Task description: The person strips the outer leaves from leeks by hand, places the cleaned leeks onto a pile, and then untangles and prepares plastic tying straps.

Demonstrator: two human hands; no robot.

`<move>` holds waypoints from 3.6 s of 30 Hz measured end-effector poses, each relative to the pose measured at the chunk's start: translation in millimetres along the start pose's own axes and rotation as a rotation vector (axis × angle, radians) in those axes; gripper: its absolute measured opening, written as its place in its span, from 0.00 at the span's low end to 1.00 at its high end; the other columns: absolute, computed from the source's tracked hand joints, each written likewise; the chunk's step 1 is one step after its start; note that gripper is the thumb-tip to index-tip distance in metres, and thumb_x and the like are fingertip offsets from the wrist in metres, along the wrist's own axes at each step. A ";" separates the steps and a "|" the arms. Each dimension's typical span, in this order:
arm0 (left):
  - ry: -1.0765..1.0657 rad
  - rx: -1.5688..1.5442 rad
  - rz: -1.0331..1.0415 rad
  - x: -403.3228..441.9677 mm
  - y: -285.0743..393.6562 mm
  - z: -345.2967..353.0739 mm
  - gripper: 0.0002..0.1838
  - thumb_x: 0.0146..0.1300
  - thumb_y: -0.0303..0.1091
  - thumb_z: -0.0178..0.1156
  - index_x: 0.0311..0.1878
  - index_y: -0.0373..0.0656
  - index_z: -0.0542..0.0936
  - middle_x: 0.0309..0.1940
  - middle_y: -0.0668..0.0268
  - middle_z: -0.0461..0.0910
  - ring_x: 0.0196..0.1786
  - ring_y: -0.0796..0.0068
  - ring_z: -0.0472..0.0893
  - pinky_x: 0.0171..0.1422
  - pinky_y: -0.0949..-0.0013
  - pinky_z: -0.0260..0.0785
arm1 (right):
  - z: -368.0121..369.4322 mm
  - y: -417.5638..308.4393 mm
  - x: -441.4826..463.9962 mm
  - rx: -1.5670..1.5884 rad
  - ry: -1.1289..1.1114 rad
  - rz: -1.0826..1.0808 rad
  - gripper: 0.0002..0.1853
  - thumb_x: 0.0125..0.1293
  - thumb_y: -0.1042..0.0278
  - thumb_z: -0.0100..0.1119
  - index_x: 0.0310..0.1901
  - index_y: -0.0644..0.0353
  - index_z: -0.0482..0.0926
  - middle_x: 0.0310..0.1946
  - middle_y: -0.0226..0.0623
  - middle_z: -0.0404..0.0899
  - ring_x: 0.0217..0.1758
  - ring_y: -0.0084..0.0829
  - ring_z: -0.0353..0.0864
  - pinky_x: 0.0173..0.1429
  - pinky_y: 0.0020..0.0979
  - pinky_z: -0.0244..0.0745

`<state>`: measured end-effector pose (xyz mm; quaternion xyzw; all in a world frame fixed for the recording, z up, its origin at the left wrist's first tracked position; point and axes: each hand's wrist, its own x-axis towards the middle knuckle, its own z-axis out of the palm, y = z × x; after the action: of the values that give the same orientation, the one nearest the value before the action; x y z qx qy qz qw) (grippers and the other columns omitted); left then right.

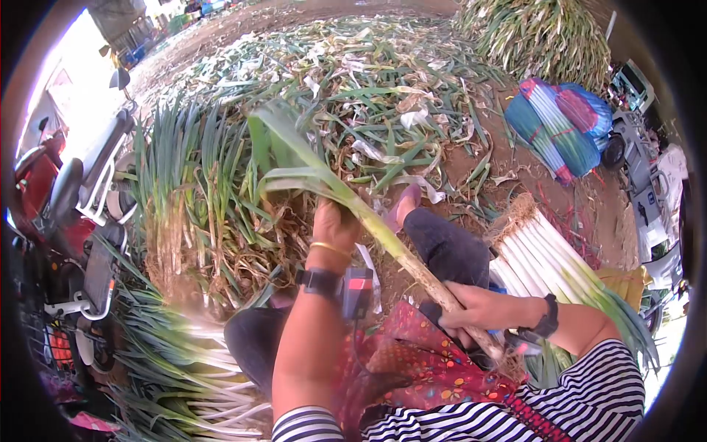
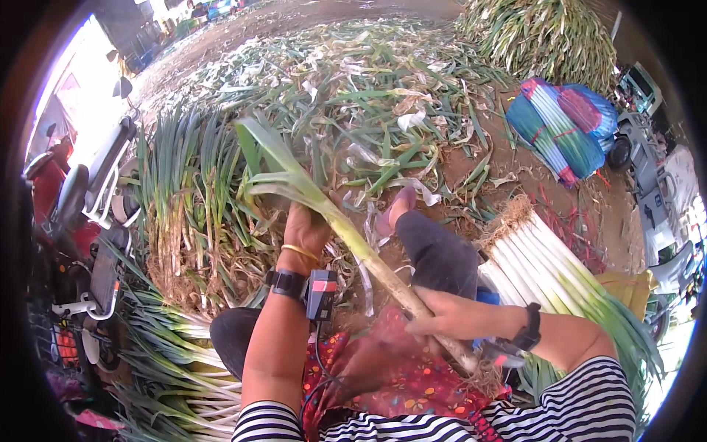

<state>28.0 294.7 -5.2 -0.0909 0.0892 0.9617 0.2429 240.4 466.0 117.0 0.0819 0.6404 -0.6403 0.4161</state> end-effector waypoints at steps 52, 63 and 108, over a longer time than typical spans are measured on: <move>0.202 0.276 0.533 -113.4 83.1 -36.5 0.15 0.55 0.35 0.63 0.46 0.43 0.76 0.43 0.63 0.77 0.46 0.67 0.75 0.57 0.58 0.66 | 25.7 -81.9 199.8 -0.850 0.361 -0.550 0.37 0.56 0.29 0.44 0.52 0.57 0.69 0.42 0.51 0.78 0.48 0.48 0.77 0.53 0.42 0.68; 0.147 0.432 0.561 -126.6 61.4 -9.3 0.14 0.61 0.37 0.57 0.46 0.41 0.72 0.37 0.66 0.76 0.43 0.72 0.75 0.52 0.66 0.68 | 51.2 -41.3 255.3 -0.374 0.607 -1.065 0.11 0.65 0.62 0.49 0.42 0.61 0.71 0.25 0.47 0.79 0.30 0.46 0.80 0.29 0.41 0.72; -0.115 0.672 0.381 -135.4 73.2 35.8 0.24 0.40 0.24 0.56 0.46 0.40 0.64 0.30 0.67 0.63 0.37 0.71 0.65 0.48 0.71 0.58 | 71.2 -43.7 172.5 -0.007 -0.023 -0.523 0.24 0.70 0.50 0.36 0.37 0.62 0.76 0.17 0.43 0.76 0.20 0.29 0.77 0.24 0.30 0.71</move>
<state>105.1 178.0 68.3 0.0662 0.4009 0.9102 0.0808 132.5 321.6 51.7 -0.0950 0.6375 -0.7246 0.2439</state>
